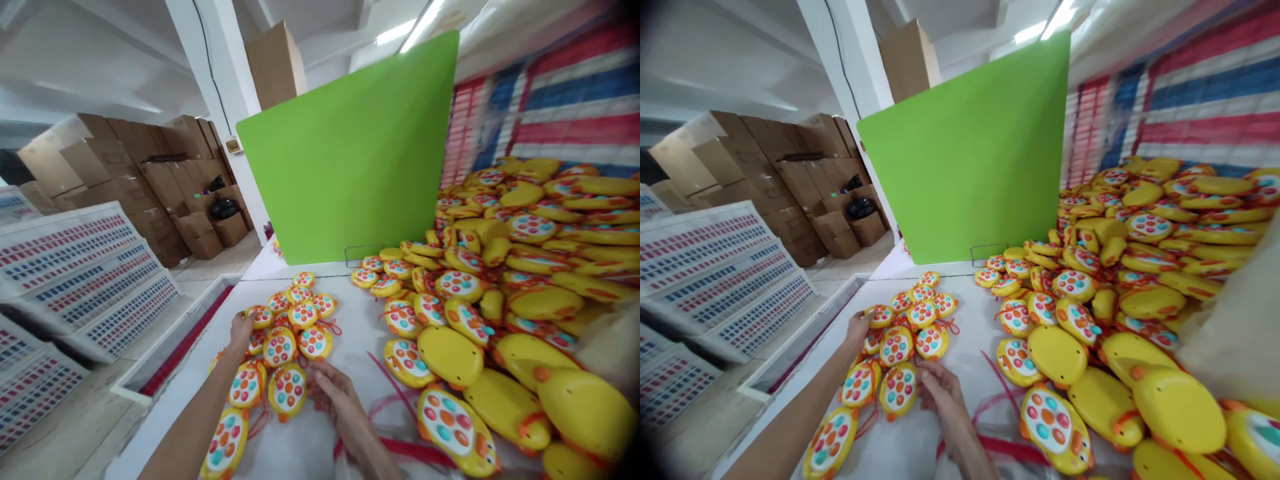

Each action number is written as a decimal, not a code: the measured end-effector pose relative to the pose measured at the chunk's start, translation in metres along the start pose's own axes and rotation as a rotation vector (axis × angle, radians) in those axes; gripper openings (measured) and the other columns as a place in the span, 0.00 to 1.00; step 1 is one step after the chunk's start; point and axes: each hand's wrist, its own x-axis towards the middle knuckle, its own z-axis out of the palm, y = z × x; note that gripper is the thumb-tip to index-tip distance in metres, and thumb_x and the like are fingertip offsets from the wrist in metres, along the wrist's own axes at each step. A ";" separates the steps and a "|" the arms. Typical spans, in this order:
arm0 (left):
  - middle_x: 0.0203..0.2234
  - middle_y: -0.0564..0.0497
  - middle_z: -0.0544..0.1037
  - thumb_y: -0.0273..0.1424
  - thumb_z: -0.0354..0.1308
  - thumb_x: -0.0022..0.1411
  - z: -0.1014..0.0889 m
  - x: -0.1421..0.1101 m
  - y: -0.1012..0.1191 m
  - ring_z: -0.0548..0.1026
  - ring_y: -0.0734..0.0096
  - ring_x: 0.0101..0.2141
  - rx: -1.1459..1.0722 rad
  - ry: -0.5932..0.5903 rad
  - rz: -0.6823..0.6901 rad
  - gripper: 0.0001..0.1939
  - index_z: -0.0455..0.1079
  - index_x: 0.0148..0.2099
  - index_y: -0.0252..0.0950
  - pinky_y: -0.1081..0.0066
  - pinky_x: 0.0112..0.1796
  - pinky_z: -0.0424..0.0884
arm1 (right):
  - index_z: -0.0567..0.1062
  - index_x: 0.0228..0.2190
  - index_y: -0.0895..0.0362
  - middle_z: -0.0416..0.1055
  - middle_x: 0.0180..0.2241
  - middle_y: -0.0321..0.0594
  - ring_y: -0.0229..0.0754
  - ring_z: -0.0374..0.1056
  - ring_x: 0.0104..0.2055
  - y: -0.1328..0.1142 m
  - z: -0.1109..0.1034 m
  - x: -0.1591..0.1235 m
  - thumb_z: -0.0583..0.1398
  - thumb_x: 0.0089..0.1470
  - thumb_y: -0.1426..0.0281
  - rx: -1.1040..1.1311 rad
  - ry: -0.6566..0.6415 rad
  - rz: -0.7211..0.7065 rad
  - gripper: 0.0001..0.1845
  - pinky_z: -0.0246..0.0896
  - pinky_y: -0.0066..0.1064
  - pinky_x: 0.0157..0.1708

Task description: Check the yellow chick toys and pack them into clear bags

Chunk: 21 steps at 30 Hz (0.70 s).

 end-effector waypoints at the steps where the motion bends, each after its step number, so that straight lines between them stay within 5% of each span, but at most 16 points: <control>1: 0.45 0.45 0.69 0.32 0.55 0.60 0.001 -0.003 0.003 0.69 0.61 0.45 0.057 -0.002 0.049 0.14 0.65 0.48 0.32 0.55 0.45 0.66 | 0.76 0.35 0.56 0.75 0.28 0.38 0.34 0.68 0.25 -0.003 0.000 0.000 0.67 0.40 0.58 0.034 0.012 -0.004 0.20 0.58 0.21 0.21; 6: 0.45 0.44 0.69 0.32 0.54 0.57 0.003 -0.070 0.011 0.60 0.55 0.53 0.284 -0.237 0.354 0.12 0.67 0.43 0.34 0.58 0.53 0.55 | 0.75 0.30 0.57 0.73 0.24 0.34 0.32 0.67 0.22 -0.010 -0.005 0.004 0.68 0.35 0.58 0.191 0.099 0.018 0.20 0.59 0.22 0.20; 10: 0.25 0.51 0.74 0.34 0.55 0.55 -0.003 -0.182 -0.002 0.71 0.64 0.32 0.360 -0.678 0.522 0.09 0.69 0.25 0.38 0.66 0.40 0.67 | 0.75 0.33 0.57 0.73 0.25 0.34 0.33 0.67 0.23 -0.012 -0.011 0.008 0.68 0.36 0.61 0.274 0.156 0.032 0.20 0.61 0.23 0.20; 11: 0.25 0.50 0.74 0.32 0.52 0.57 -0.005 -0.211 -0.009 0.71 0.66 0.31 0.399 -0.873 0.723 0.09 0.70 0.27 0.38 0.67 0.39 0.68 | 0.75 0.33 0.57 0.74 0.25 0.34 0.33 0.67 0.23 -0.013 -0.012 0.008 0.67 0.37 0.62 0.287 0.163 0.029 0.19 0.61 0.22 0.20; 13: 0.30 0.46 0.76 0.28 0.50 0.60 -0.007 -0.258 -0.030 0.72 0.64 0.36 0.462 -1.041 1.009 0.08 0.70 0.33 0.36 0.65 0.42 0.69 | 0.75 0.33 0.57 0.74 0.25 0.34 0.33 0.67 0.23 -0.015 -0.012 0.007 0.67 0.38 0.63 0.306 0.164 0.023 0.17 0.61 0.22 0.20; 16: 0.46 0.38 0.72 0.31 0.53 0.57 -0.002 -0.297 -0.071 0.67 0.54 0.49 0.571 -0.982 1.140 0.16 0.66 0.48 0.31 0.58 0.48 0.67 | 0.75 0.32 0.58 0.74 0.24 0.34 0.33 0.67 0.22 -0.018 -0.012 0.005 0.66 0.40 0.65 0.319 0.157 0.022 0.15 0.61 0.22 0.20; 21: 0.58 0.35 0.58 0.25 0.51 0.57 0.006 -0.305 -0.108 0.53 0.51 0.59 0.691 -0.893 1.108 0.31 0.48 0.62 0.27 0.53 0.53 0.61 | 0.75 0.30 0.58 0.73 0.22 0.33 0.33 0.67 0.21 -0.024 -0.012 0.005 0.66 0.40 0.67 0.330 0.150 0.001 0.12 0.61 0.22 0.19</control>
